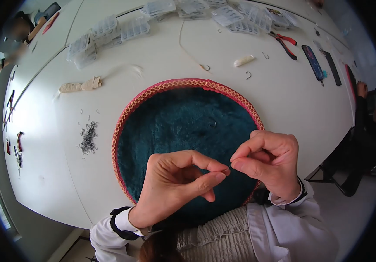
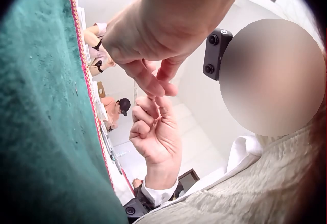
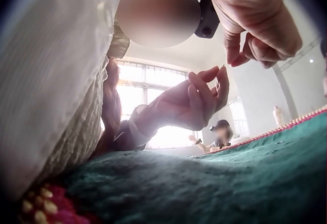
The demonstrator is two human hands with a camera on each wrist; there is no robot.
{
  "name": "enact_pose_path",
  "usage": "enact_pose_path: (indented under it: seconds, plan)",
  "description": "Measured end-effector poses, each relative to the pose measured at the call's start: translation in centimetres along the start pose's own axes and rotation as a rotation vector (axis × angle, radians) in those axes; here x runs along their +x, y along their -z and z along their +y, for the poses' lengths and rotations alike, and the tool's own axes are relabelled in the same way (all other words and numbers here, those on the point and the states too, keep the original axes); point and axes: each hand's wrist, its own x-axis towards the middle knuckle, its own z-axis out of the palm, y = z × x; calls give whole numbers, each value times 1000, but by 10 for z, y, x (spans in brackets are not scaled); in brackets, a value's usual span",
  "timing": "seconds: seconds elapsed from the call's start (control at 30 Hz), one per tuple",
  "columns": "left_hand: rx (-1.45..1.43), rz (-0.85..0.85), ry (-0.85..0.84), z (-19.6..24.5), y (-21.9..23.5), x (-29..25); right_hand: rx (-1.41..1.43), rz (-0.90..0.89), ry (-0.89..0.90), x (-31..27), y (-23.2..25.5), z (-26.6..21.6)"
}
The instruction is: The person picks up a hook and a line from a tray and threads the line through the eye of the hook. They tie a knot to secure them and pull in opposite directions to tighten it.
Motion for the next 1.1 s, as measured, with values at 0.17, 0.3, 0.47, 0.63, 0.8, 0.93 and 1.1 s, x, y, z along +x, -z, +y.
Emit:
enact_pose_path:
  seconds: [0.17,0.3,0.47,0.63,0.8,0.93,1.1]
  plan:
    - [1,0,-16,0,2,0,-231,-8,170,0,3,0]
    - [-92,-15,74,2,5,2,-445,0,343,1,0,-4]
    - [-149,2,105,0,6,1,-713,52,559,-1,-1,-5]
    - [-109,-10,90,0,5,1,-831,31,733,-1,1,-2]
    - [-103,-15,78,-1,5,1,-899,16,795,-2,2,-2]
    - [-112,-30,76,-1,4,-1,-979,14,824,-2,1,-3]
    - [-72,-24,88,1,3,-1,-922,79,785,-1,-3,-2]
